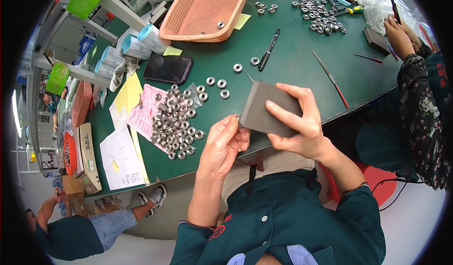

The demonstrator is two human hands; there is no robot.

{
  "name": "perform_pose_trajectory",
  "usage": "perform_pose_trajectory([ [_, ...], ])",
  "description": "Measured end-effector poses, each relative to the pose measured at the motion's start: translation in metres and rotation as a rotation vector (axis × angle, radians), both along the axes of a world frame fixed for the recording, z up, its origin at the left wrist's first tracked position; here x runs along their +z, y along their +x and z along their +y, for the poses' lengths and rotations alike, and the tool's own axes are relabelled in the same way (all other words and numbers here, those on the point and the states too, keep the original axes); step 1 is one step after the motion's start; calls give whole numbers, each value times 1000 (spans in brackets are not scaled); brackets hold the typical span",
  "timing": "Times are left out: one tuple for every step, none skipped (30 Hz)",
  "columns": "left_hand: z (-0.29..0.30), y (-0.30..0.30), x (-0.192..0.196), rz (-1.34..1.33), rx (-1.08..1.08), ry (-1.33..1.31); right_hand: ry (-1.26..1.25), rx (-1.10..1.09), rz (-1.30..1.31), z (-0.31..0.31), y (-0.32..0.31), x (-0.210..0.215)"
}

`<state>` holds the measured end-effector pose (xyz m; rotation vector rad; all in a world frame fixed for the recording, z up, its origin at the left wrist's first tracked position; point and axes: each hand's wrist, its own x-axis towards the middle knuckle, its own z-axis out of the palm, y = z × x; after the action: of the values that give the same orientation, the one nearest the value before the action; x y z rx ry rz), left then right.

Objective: The recorder is inspecting and cleaning the interior of small metal bearings using a thin metal pick and a sanding block.

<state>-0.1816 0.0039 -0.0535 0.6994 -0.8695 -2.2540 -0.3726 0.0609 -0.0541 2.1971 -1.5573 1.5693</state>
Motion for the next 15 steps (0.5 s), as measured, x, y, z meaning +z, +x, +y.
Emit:
perform_pose_trajectory([
  [0, 0, 0, -9, 7, -14, -4, -54, 27, -2, -3, -2],
  [0, 0, 0, -9, 3, -14, -8, -108, 54, -2, -7, -3],
  [0, 2, -1, 0, -1, 4, -20, -91, 14, -2, -8, -4],
  [1, 3, -1, 10, -5, 23, -37, -33, 12, 0, -6, -1],
  [1, 2, -1, 11, -4, 25, -53, 25, 10, 2, -4, 2],
  [1, 1, 0, -4, -14, 14, -38, 24, 8, 3, -3, 0],
  [1, 1, 1, -18, -24, 4, -53, -45, 69, 0, -7, -1],
  [-1, 1, 1, 15, -38, 18, -68, -115, 129, -2, -12, -2],
  [-1, 1, 2, 15, -37, 17, -80, -109, 88, -1, -13, -2],
  [-1, 1, 2, 29, -37, 0, -105, -54, 39, 3, -9, 1],
  [-1, 1, 2, 43, -38, -16, -120, 17, 34, 3, -5, 5],
  [-1, 1, 2, 43, -40, -15, -104, 22, 38, 1, -4, 1],
  [0, 2, 2, 28, -39, -3, -89, -26, 66, -3, -8, -2],
  [0, 2, 1, 13, -38, 9, -79, -60, 89, -1, -11, -1],
  [1, 4, 2, -3, -35, 20, -70, -92, 111, 0, -12, 1],
])
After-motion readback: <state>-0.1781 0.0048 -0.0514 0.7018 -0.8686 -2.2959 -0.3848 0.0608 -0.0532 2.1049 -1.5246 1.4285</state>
